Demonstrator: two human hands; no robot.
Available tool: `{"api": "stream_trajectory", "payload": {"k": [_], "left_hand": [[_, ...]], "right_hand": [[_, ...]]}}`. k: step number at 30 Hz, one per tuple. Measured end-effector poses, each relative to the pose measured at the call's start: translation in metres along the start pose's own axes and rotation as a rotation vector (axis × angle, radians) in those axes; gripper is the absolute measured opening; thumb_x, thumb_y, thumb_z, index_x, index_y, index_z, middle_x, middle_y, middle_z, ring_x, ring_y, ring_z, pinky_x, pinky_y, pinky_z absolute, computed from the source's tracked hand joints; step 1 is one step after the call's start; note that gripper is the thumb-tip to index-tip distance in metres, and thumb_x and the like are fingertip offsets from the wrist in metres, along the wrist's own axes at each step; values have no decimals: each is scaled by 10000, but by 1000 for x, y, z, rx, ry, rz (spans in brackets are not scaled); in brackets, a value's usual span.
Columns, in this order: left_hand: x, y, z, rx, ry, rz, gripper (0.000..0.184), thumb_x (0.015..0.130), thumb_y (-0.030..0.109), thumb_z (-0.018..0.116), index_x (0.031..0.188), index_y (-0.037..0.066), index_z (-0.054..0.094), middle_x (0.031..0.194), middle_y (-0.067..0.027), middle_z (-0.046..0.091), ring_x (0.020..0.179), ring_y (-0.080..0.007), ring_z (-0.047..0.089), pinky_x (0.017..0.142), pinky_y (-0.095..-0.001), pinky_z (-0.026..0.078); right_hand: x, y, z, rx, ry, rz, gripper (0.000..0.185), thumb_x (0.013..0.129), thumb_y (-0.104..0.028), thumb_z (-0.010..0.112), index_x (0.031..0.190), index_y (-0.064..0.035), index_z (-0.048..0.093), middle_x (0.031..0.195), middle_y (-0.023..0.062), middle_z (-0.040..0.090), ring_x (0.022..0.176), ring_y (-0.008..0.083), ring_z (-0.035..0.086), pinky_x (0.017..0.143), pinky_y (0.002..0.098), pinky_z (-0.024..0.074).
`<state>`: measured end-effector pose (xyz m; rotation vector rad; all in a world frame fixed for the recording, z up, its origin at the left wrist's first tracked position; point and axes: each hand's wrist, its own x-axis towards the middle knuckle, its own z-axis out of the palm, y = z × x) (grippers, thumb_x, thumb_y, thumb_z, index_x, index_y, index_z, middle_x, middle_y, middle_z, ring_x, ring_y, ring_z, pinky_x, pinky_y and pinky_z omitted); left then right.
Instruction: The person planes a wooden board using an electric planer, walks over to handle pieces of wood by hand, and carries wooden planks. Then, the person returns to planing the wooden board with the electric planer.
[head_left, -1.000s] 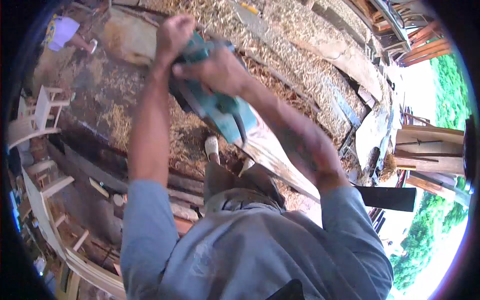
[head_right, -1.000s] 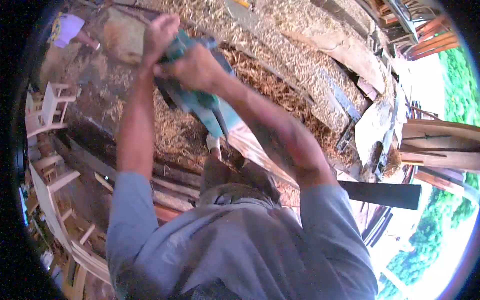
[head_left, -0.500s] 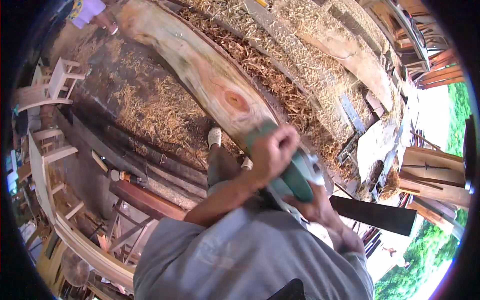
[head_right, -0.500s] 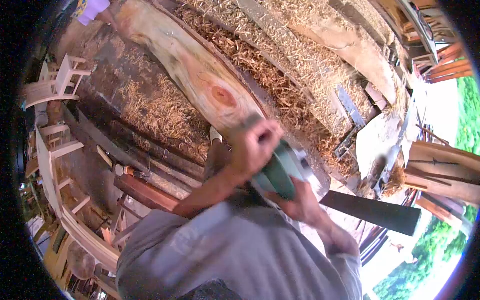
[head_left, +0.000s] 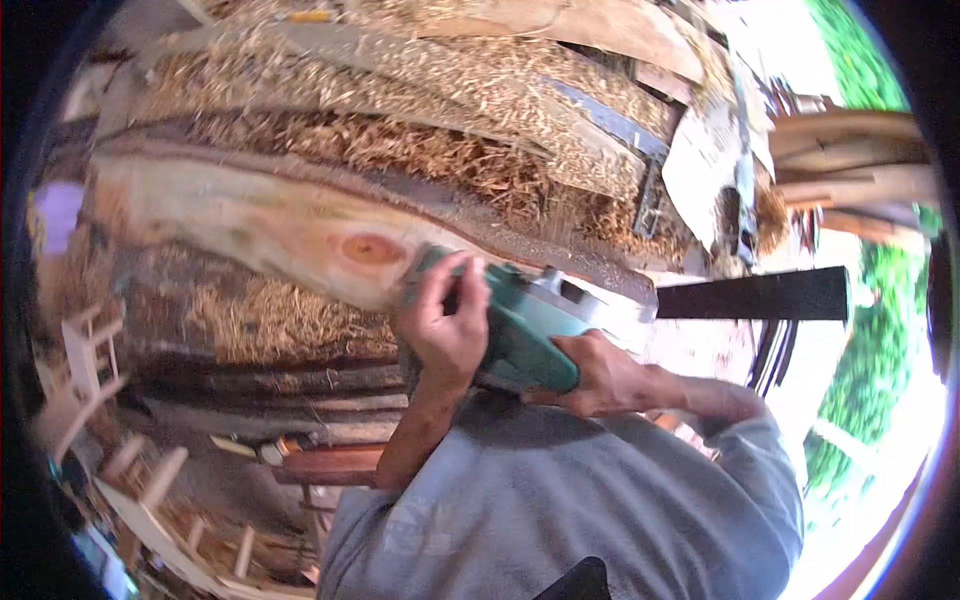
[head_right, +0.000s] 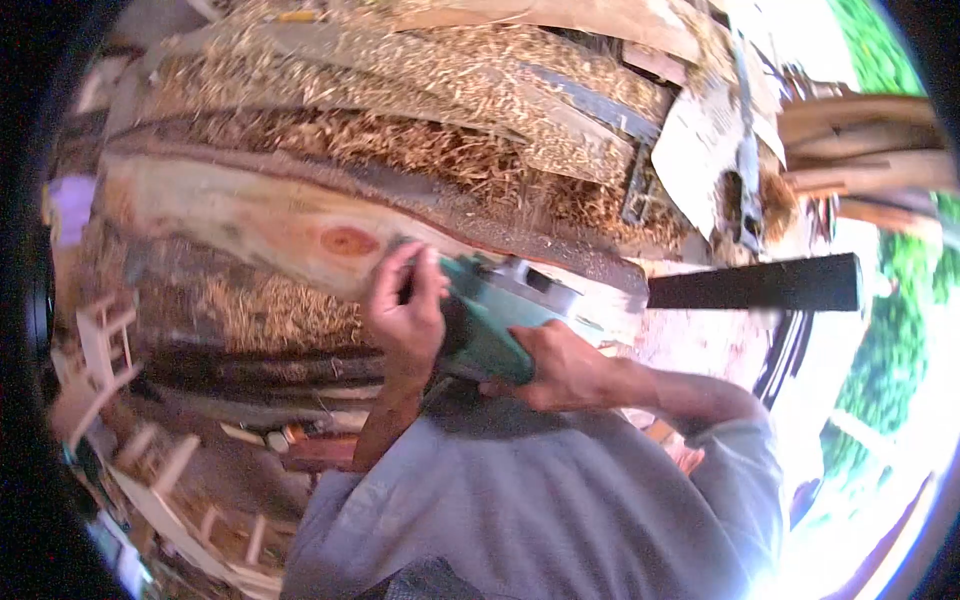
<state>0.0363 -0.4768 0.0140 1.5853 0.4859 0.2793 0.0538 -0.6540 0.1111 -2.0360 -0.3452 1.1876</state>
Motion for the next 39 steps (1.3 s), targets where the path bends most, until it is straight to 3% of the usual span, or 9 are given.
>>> {"api": "stream_trajectory", "payload": {"k": [11,17,24,25,27,29,32,35,39], "left_hand": [[108,15,-112,-123,102,-134,166,941,59,663,1059,-56,646,720,-65,645,616,-74,568,539,-211,468],[167,4,-167,38,98,8,179,947,99,662,1060,-40,667,695,-40,620,573,-77,523,516,-221,445],[308,-11,-279,55,130,-53,244,994,249,605,898,27,634,638,13,492,623,-87,467,642,-257,410],[323,1,-289,236,92,107,245,997,253,599,893,34,633,648,8,494,635,-97,473,644,-280,417],[333,19,-302,735,18,665,249,1003,252,585,879,40,629,664,-3,499,662,-111,489,647,-311,425],[323,32,-297,1087,-46,1068,253,1007,247,577,872,39,626,671,-9,502,675,-115,498,649,-319,425],[311,24,-294,986,-266,770,222,1003,224,577,896,34,624,675,-6,516,663,-105,507,640,-299,429],[265,-35,-257,132,-151,40,169,986,182,595,925,27,623,680,3,531,631,-87,501,620,-258,431],[95,-5,-99,6,-135,20,171,961,113,630,1062,-25,636,794,-65,673,679,-117,628,667,-265,531]], "right_hand": [[109,-99,51,-9,-57,0,469,794,-381,770,956,30,611,785,269,659,795,445,674,702,503,542],[164,-148,70,-31,24,-85,427,746,-324,771,906,39,614,724,272,643,742,456,669,667,514,549],[269,-234,92,164,103,-323,226,674,-171,727,774,32,714,741,231,694,765,349,726,650,461,577],[281,-250,94,205,146,-325,203,673,-166,727,773,10,727,749,210,707,766,323,733,659,443,582],[364,-307,159,226,600,86,201,672,-178,747,795,-19,744,763,168,723,798,295,739,693,411,589],[327,-292,137,249,423,-90,219,684,-203,748,807,-21,748,760,153,721,822,298,738,719,400,590],[284,-251,134,308,492,-182,248,710,-223,728,815,1,742,791,198,716,840,326,732,735,420,589],[197,-163,96,200,189,-421,313,700,-231,725,807,63,714,823,278,694,833,406,714,725,470,583],[78,-56,61,-15,98,-163,498,775,-384,769,986,51,655,859,253,695,845,416,695,760,499,564]]}}
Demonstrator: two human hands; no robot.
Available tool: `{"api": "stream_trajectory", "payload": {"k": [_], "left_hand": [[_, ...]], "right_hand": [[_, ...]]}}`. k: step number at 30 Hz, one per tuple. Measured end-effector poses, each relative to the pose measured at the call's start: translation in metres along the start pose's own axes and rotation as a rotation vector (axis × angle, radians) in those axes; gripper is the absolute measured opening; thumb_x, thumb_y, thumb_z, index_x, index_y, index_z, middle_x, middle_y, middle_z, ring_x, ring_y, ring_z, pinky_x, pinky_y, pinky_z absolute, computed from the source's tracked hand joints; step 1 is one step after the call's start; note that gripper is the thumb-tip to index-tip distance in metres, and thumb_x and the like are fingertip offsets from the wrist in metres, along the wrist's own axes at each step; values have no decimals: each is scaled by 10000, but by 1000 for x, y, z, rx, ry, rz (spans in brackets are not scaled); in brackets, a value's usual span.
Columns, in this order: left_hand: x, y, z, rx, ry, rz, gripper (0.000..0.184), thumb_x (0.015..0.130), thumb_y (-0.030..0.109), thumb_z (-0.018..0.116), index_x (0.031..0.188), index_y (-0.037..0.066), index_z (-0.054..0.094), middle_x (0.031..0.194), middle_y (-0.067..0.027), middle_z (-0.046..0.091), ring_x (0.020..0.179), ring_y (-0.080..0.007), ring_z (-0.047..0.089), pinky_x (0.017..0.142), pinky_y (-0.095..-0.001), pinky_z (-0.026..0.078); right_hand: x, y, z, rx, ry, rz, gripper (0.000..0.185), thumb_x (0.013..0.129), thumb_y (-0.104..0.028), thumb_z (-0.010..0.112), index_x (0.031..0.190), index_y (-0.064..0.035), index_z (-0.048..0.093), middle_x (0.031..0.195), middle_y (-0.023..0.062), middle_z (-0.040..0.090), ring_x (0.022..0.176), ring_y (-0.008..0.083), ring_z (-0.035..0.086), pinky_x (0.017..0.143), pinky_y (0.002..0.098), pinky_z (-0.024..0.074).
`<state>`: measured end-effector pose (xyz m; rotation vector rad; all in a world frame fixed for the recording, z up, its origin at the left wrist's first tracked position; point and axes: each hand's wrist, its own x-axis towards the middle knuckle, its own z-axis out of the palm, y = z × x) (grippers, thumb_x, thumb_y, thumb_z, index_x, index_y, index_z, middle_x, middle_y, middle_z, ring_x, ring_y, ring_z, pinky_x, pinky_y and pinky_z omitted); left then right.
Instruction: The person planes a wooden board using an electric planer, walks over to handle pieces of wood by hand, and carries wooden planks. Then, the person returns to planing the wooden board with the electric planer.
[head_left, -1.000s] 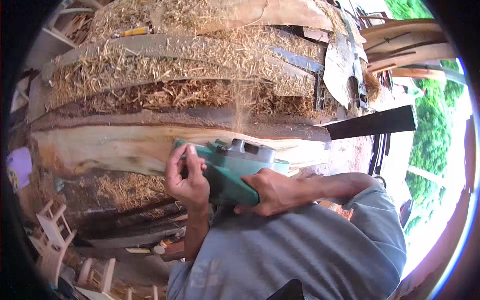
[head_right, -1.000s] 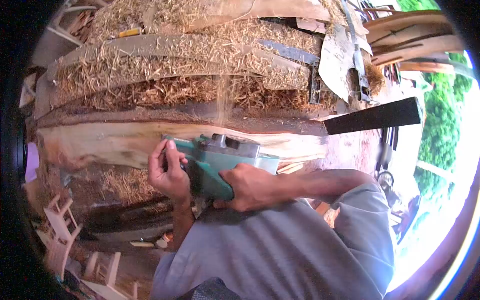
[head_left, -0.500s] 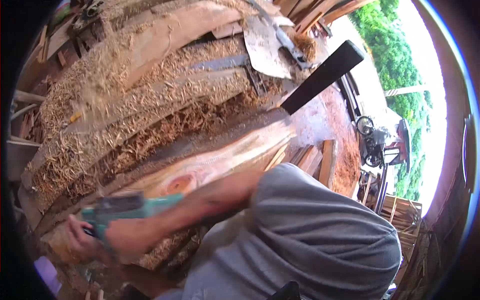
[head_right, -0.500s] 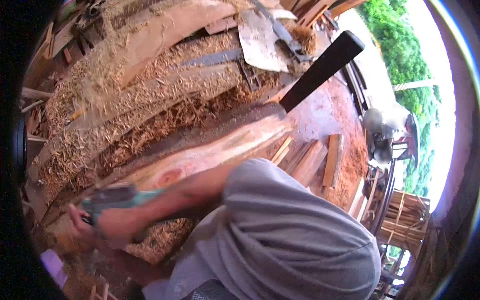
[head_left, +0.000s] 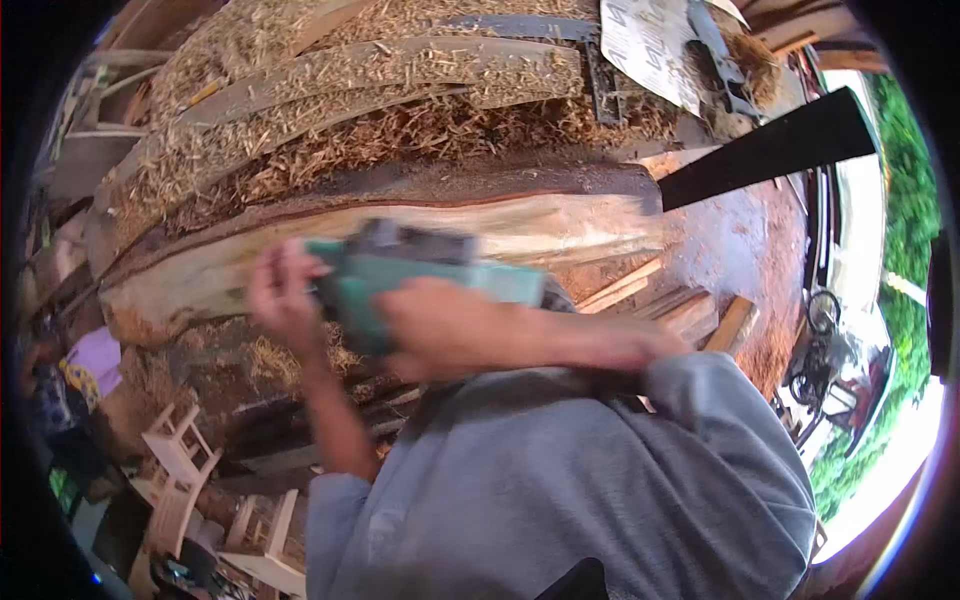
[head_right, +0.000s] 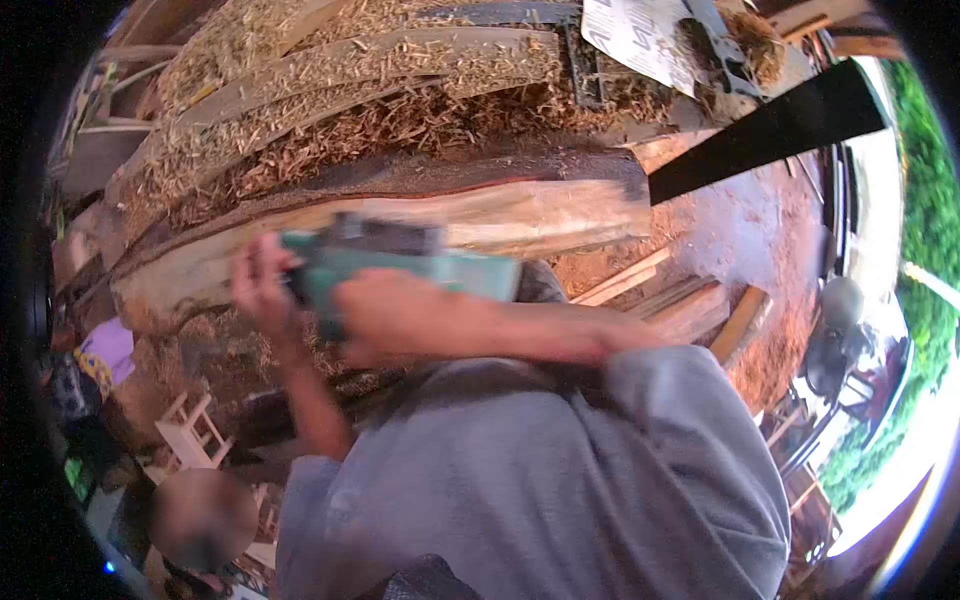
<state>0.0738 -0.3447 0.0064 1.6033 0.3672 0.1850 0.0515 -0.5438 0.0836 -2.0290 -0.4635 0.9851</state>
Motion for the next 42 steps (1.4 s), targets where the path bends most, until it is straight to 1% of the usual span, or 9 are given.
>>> {"api": "stream_trajectory", "payload": {"k": [3,4,5,12,18,21,24,28,42], "left_hand": [[-74,6,98,-52,-309,-52,189,936,126,672,1081,7,649,876,-47,672,735,-124,649,705,-284,551],[-97,2,130,-71,-401,-73,198,918,141,700,1068,18,668,892,-44,675,736,-128,647,698,-281,545],[-114,11,161,91,-472,73,173,910,149,712,1034,30,688,848,-42,691,742,-130,653,671,-293,543],[-192,7,305,-112,-536,113,152,904,150,712,959,10,694,774,-145,709,676,-192,710,576,-328,532],[-168,9,282,-82,-434,45,161,909,155,713,996,21,694,762,-96,709,653,-104,664,573,-287,528],[-144,17,247,-119,-423,-8,128,937,99,678,1023,5,680,702,-15,658,616,-67,617,551,-245,502],[-130,8,217,-133,-377,-133,123,936,77,680,1026,-6,670,722,-12,664,624,-54,609,542,-222,488],[-102,17,171,-150,-375,-223,148,934,77,687,1046,-17,658,740,-27,674,620,-50,610,557,-209,492],[7,20,2,-204,-298,-269,159,950,90,670,1061,-20,639,711,-16,651,608,-44,591,553,-204,485]], "right_hand": [[-104,71,-38,-47,2,146,432,742,-309,779,956,42,648,837,263,684,820,403,697,777,477,568],[-133,70,-64,42,-56,343,443,756,-342,793,965,23,655,836,254,687,818,376,703,771,467,561],[-164,88,-74,35,14,363,444,766,-357,797,991,3,666,838,225,699,813,355,710,737,444,556],[-279,175,-115,12,117,550,317,717,-203,833,866,23,669,708,160,684,638,228,681,613,377,520],[-249,162,-120,33,36,474,337,704,-196,846,884,27,669,697,164,673,636,224,670,608,373,515],[-217,140,-114,79,12,413,376,700,-228,850,910,22,663,713,180,671,658,273,686,619,392,519],[-185,119,-112,18,-75,320,393,733,-287,833,906,11,644,729,214,662,688,384,679,644,444,523],[-143,85,-104,22,-104,297,382,761,-291,824,845,10,606,697,218,641,675,404,669,631,463,516],[12,-36,-38,67,-219,396,407,757,-300,824,920,23,636,741,194,681,705,351,704,647,422,546]]}}
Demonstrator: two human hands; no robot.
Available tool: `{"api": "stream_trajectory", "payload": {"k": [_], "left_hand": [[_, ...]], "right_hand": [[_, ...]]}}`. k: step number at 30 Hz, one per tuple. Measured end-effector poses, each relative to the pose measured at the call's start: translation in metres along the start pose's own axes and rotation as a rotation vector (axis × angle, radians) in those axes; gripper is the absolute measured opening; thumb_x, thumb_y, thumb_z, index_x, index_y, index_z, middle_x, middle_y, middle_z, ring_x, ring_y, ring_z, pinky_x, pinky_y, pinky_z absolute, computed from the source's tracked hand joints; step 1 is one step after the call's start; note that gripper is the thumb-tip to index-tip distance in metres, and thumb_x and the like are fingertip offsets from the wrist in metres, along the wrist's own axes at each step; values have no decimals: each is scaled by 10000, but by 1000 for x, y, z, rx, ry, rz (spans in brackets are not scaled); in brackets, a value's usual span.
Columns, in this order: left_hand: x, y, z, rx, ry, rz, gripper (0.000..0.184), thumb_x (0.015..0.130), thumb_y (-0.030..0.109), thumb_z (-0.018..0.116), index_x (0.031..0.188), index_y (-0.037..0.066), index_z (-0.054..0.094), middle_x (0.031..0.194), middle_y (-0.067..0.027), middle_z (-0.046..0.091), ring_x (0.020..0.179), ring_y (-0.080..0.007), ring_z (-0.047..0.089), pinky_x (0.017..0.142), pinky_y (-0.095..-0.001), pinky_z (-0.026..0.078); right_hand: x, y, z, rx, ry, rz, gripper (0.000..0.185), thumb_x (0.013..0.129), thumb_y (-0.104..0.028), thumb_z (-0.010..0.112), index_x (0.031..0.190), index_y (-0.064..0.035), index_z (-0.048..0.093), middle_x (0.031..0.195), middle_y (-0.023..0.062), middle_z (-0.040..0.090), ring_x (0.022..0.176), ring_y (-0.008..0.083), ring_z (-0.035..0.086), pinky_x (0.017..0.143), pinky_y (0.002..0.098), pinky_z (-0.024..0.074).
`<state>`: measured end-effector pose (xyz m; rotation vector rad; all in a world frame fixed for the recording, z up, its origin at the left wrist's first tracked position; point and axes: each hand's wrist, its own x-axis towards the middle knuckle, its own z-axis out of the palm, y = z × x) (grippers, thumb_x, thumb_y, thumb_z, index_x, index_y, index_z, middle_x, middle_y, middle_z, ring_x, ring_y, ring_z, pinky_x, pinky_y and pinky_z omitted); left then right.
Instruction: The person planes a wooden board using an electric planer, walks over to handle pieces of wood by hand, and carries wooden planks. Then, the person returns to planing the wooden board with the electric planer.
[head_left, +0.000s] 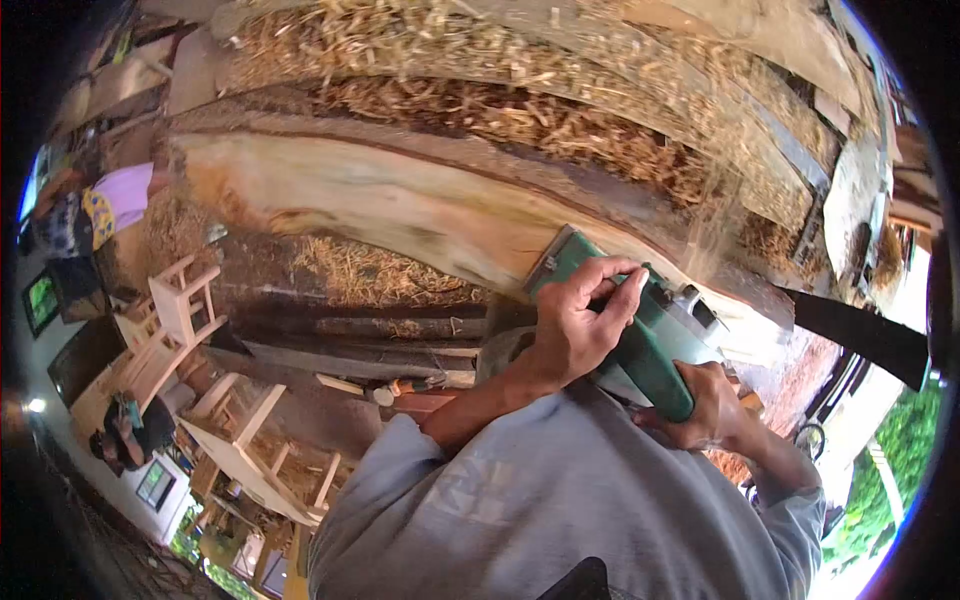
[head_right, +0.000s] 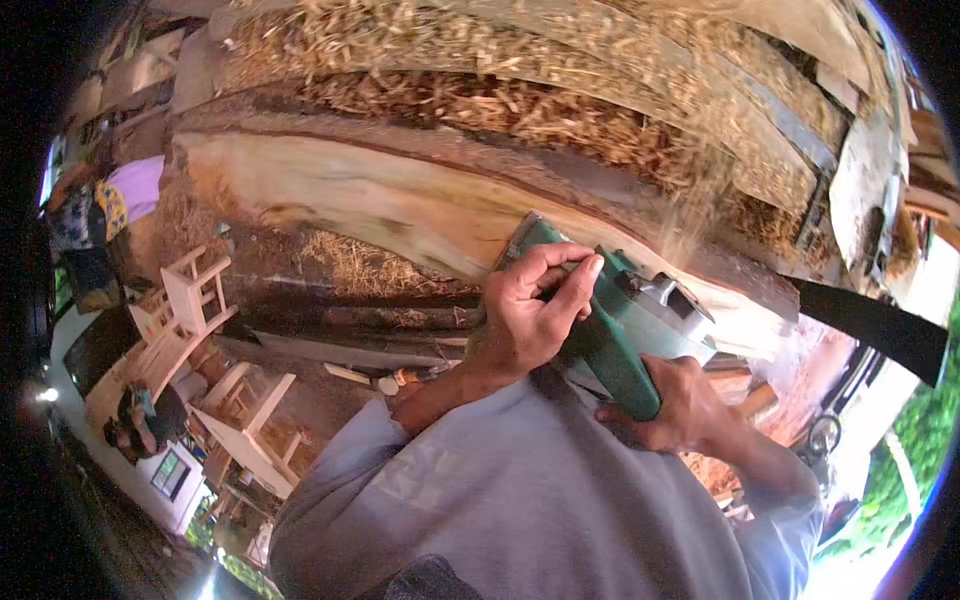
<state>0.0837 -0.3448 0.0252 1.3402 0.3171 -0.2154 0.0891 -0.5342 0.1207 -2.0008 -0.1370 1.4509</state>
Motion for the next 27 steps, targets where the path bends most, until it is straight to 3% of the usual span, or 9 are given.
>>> {"api": "stream_trajectory", "payload": {"k": [10,15,17,18,19,21,24,26,27], "left_hand": [[41,43,-102,-7,58,-67,167,952,136,674,1001,-21,643,660,-1,614,540,-37,548,473,-210,448],[59,54,-150,-97,102,-5,172,952,144,675,993,-21,645,652,4,610,539,-45,555,489,-207,452],[66,52,-175,-56,171,149,162,951,126,671,1023,-15,639,729,-7,638,593,-48,575,545,-206,471],[66,54,-186,-77,293,241,177,950,99,662,1087,-8,626,872,-41,661,730,-79,615,668,-222,502],[63,57,-200,-86,322,255,177,950,99,662,1087,-8,626,872,-41,661,730,-79,615,668,-222,502],[49,60,-229,-179,674,506,211,960,101,644,1142,-2,611,998,-66,656,879,-116,620,777,-252,508],[2,43,-283,-104,930,500,241,977,149,627,1169,5,611,1034,-71,652,949,-141,606,857,-284,491],[-36,35,-299,-81,1106,416,266,987,183,616,1185,5,610,1028,-62,654,937,-144,606,854,-294,484],[-53,33,-301,-58,1207,337,278,992,198,611,1192,5,609,1022,-58,655,926,-147,608,845,-296,481]], "right_hand": [[63,-92,29,16,71,-115,435,761,-289,843,951,47,641,741,211,681,696,313,709,645,399,538],[94,-132,38,16,90,-148,466,775,-330,837,963,50,643,727,181,676,660,250,675,641,393,527],[107,-153,42,-16,86,-167,477,779,-342,834,973,50,645,732,168,678,664,229,663,644,392,523],[113,-168,45,13,88,-154,482,788,-351,826,987,50,647,754,161,685,683,222,661,656,390,522],[120,-181,47,42,91,-140,488,797,-361,817,1001,49,649,775,154,692,703,215,660,668,388,522],[140,-201,53,-56,84,-157,488,825,-372,787,1058,36,655,811,144,700,748,207,663,701,374,525],[177,-241,65,-41,154,-420,411,859,-325,755,1134,-28,678,685,33,641,533,100,546,503,293,439],[212,-272,73,-146,215,-699,346,901,-313,701,1158,-83,689,663,27,625,506,97,542,491,296,437],[230,-291,77,-226,227,-746,315,910,-345,680,1096,-92,696,670,42,643,555,158,592,541,333,476]]}}
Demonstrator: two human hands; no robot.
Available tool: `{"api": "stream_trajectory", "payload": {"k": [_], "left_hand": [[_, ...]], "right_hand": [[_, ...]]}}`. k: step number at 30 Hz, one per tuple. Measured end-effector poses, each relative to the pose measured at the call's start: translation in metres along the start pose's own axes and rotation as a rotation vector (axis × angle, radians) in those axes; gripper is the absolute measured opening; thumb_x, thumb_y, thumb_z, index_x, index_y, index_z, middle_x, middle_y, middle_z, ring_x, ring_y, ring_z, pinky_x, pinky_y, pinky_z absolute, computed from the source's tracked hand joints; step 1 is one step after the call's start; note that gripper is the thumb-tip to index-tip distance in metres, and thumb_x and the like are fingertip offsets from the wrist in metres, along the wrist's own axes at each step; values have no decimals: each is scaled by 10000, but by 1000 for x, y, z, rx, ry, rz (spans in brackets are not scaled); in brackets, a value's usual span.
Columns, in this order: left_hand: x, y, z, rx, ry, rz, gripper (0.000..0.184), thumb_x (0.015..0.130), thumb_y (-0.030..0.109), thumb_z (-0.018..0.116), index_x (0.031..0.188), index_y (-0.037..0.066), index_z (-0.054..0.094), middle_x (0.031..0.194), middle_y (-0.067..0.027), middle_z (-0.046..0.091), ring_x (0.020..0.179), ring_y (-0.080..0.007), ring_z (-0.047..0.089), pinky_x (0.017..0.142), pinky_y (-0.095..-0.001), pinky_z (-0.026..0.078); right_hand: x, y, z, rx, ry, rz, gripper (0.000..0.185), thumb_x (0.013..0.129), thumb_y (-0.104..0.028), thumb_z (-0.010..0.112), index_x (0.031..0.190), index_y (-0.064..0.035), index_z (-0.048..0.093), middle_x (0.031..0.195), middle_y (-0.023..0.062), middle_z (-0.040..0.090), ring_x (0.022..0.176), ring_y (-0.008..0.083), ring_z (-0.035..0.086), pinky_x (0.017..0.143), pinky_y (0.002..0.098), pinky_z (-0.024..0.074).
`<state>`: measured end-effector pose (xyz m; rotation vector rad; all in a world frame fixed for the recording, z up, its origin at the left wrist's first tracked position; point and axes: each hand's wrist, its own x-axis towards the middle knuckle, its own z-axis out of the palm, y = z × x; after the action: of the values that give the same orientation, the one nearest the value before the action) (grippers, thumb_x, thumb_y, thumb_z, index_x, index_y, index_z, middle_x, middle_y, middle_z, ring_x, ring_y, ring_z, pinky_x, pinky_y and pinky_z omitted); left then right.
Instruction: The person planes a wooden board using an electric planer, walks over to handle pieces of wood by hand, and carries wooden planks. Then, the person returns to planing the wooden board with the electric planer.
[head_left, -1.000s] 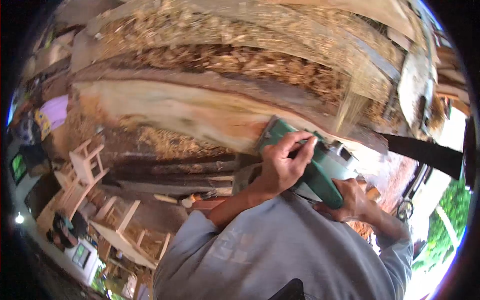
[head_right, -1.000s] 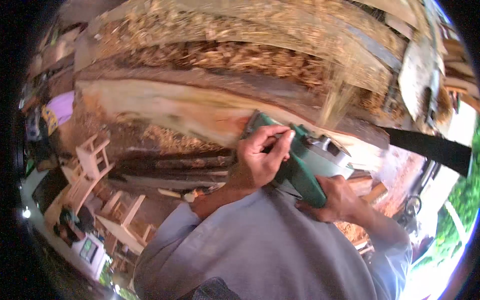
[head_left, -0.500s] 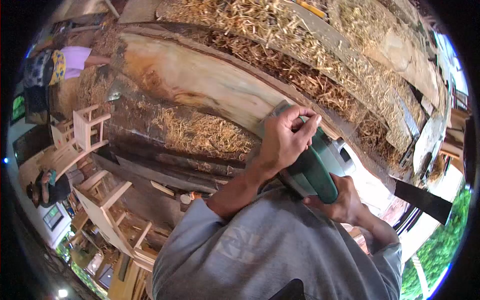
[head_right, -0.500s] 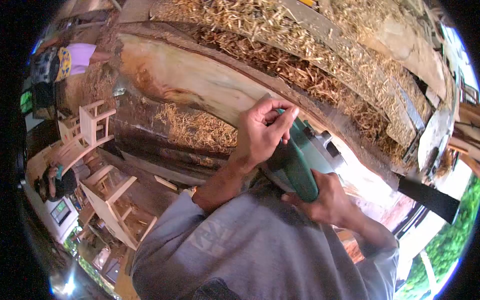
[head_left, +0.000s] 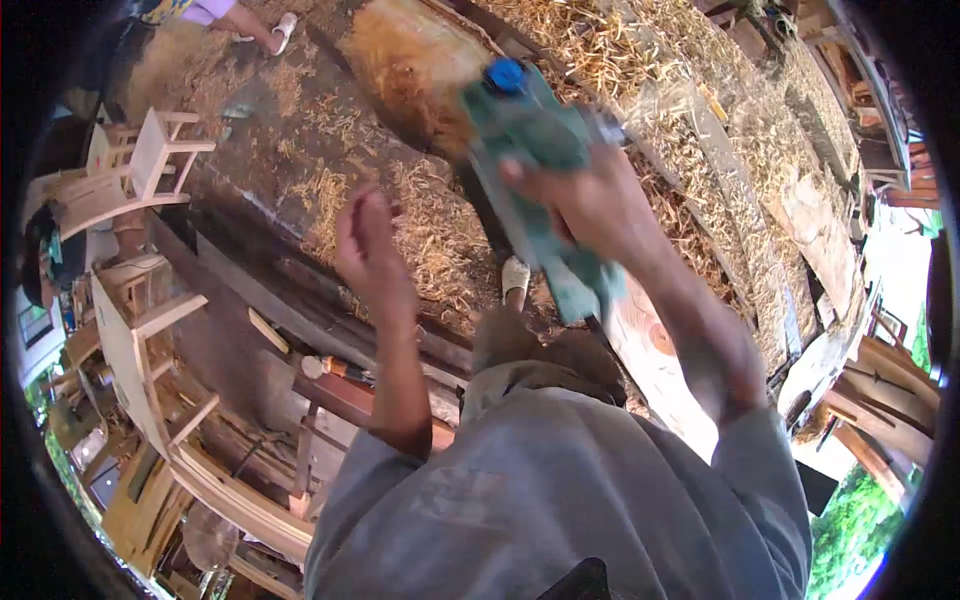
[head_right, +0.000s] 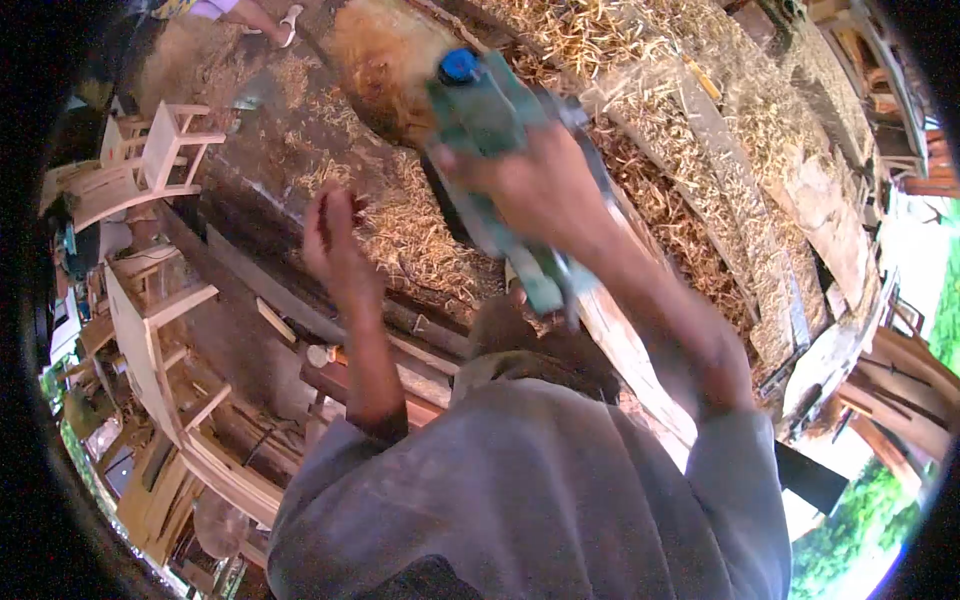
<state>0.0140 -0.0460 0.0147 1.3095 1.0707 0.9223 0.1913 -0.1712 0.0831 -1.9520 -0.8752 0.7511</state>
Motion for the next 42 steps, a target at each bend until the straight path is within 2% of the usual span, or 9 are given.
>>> {"api": "stream_trajectory", "payload": {"k": [3,5,7,13,15,20,22,29,42], "left_hand": [[-19,-4,-40,66,111,-10,309,999,243,605,1192,1,608,1000,-56,658,901,-146,607,807,-293,477],[-33,-9,-50,25,143,5,289,1006,228,585,1182,1,617,991,-48,652,868,-136,600,788,-286,475],[-46,-10,-60,-21,181,32,275,1010,218,574,1157,-9,625,987,-48,643,828,-121,588,748,-266,466],[-82,13,-53,-14,183,216,329,989,208,619,1205,-39,594,1083,-109,647,952,-169,620,849,-285,484],[-93,22,-28,-46,123,226,355,981,209,632,1223,-47,584,1127,-128,645,1005,-199,628,899,-306,487],[-158,24,59,358,-470,760,434,930,221,686,1273,-19,573,1192,-168,640,1126,-272,603,1002,-373,454],[-226,17,91,278,-881,580,432,907,232,699,1271,28,591,1190,-177,640,1112,-296,614,970,-391,478],[-524,-55,155,-133,-1509,540,236,811,54,710,1042,31,662,952,-139,667,891,-332,661,807,-418,541],[-554,-43,170,-30,-1338,249,311,717,-43,625,1012,36,687,788,-90,636,693,-201,646,664,-331,540]], "right_hand": [[87,0,23,-413,-26,-285,339,921,-428,627,828,-112,708,591,48,636,620,286,683,619,394,555],[189,25,65,-1199,168,-666,124,871,-130,587,866,-93,704,782,83,670,823,241,679,663,373,533],[209,23,76,-1053,71,-778,146,886,-150,593,873,-70,715,790,102,674,811,247,677,640,387,530],[127,-3,44,91,-183,36,256,958,-270,580,957,-50,712,843,157,679,775,236,656,599,405,493],[60,37,21,-1511,-84,-940,284,984,-322,556,971,-84,710,840,137,668,786,182,643,601,404,486],[-206,81,-43,-103,69,-264,368,855,-339,714,1161,-139,680,1007,146,699,879,281,668,802,398,539],[-318,81,-80,41,-91,314,453,829,-314,770,1198,-73,659,1066,143,704,918,234,671,853,375,519],[-616,156,-156,-5,-28,937,440,752,-271,819,1044,21,668,801,163,713,710,202,677,678,383,534],[-631,176,-168,136,-60,845,449,742,-344,846,923,20,655,720,179,678,669,239,693,630,388,535]]}}
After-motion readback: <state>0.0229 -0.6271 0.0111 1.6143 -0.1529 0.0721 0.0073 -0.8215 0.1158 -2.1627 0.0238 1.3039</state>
